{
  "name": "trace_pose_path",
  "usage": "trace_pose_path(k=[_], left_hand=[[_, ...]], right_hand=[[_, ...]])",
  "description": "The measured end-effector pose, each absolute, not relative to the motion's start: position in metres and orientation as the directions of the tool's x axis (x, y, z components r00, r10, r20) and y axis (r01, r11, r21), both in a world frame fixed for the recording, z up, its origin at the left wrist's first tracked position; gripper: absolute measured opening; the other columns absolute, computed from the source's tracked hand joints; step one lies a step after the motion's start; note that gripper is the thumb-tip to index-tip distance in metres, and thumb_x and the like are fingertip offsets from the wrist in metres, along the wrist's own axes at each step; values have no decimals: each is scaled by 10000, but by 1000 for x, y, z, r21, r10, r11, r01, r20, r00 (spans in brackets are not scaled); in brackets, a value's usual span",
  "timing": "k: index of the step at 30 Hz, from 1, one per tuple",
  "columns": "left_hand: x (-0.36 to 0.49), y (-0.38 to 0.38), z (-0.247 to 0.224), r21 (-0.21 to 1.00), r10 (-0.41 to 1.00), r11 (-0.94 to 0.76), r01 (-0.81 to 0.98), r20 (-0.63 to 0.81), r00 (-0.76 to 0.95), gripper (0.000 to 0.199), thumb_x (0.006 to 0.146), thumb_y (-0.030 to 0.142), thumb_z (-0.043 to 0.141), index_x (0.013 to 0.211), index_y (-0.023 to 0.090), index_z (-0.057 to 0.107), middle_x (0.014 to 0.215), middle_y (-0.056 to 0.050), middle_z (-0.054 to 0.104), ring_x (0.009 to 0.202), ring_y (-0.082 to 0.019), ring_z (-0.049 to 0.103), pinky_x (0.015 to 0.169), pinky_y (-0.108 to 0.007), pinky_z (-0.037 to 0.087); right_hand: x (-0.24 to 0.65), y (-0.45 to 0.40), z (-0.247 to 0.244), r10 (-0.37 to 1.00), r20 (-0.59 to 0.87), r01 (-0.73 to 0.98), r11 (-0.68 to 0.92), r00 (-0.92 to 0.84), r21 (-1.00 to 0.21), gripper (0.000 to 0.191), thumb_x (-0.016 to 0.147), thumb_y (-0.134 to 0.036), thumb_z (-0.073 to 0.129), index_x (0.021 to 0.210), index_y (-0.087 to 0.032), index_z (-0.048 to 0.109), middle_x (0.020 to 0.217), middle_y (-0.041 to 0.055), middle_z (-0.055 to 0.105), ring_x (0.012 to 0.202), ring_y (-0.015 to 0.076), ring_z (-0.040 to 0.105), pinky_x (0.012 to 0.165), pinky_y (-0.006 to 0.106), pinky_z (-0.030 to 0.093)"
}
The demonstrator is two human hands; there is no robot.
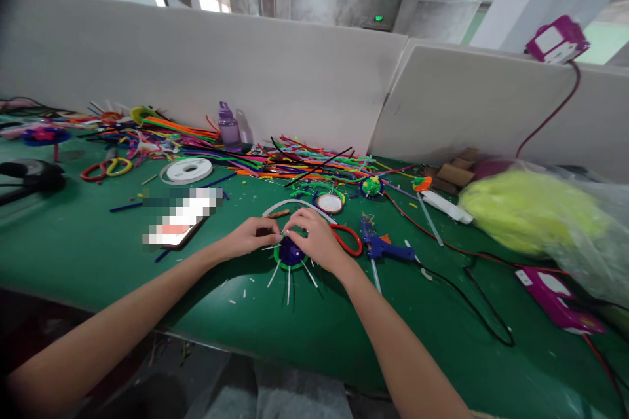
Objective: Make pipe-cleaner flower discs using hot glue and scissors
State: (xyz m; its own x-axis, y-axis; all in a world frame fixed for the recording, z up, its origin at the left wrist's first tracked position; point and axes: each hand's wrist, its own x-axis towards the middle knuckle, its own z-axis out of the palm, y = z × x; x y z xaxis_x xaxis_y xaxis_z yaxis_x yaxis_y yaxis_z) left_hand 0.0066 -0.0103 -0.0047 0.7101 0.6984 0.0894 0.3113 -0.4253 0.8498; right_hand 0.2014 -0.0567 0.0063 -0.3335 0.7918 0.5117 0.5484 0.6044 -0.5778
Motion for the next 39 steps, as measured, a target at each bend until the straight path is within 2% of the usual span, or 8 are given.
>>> trace_pose_path(k=[12,16,20,25,28,33,36,39], left_hand=[[5,-7,-4,838,737,-419,350,89,670,269,800,381,522,731,129,585,622,17,507,574,-90,424,548,-200,316],[3,-6,-3,830,745,-425,361,95,660,254,797,365,521,725,129,585,629,5,513,574,-96,417,550,-210,315],[4,-8,-1,843,751,-407,353,89,654,242,795,356,524,719,135,583,631,2,518,588,-104,440,561,-210,321],[5,-8,-1,844,738,-412,343,88,670,227,799,345,524,733,136,582,651,-4,537,609,-111,463,581,-216,334],[5,-7,-3,842,734,-417,343,90,673,224,804,341,519,735,136,579,650,-1,532,606,-106,458,581,-215,333],[4,-7,-5,844,741,-409,348,84,666,232,810,350,516,735,139,573,651,4,524,602,-101,445,575,-214,327],[4,-7,-5,845,741,-408,346,84,666,237,814,357,512,739,140,571,653,4,521,603,-102,440,578,-217,327],[5,-7,-4,841,740,-412,350,85,667,240,814,358,513,737,139,572,653,4,519,604,-102,435,576,-217,323]], right_hand=[[213,-53,20,820,528,570,547,-220,-613,160,875,-301,502,927,-220,631,911,38,641,881,177,574,765,310,446],[247,-53,32,839,510,690,484,-190,-538,202,879,-303,470,967,-215,629,995,56,639,921,194,583,783,327,457],[312,-68,36,930,340,888,271,-141,-372,244,831,-290,494,1011,-210,638,1017,73,647,943,236,592,859,403,441],[381,-90,23,997,-69,957,16,-37,-290,451,735,-302,573,1161,-156,591,1223,138,570,1132,298,519,968,441,388],[392,-94,6,985,-119,944,84,-128,-319,522,708,-305,592,1205,-149,562,1275,149,525,1177,283,486,1013,426,350],[387,-98,-9,991,34,924,134,-130,-358,396,723,-323,576,1081,-160,626,1213,147,556,1138,277,511,1006,420,357],[381,-101,2,991,115,876,111,-64,-470,389,757,-368,550,1099,-191,609,1172,121,592,1091,274,547,971,409,396],[368,-103,22,991,127,725,65,31,-686,459,749,-410,579,1165,-217,569,1175,100,607,1084,281,559,950,406,417]])
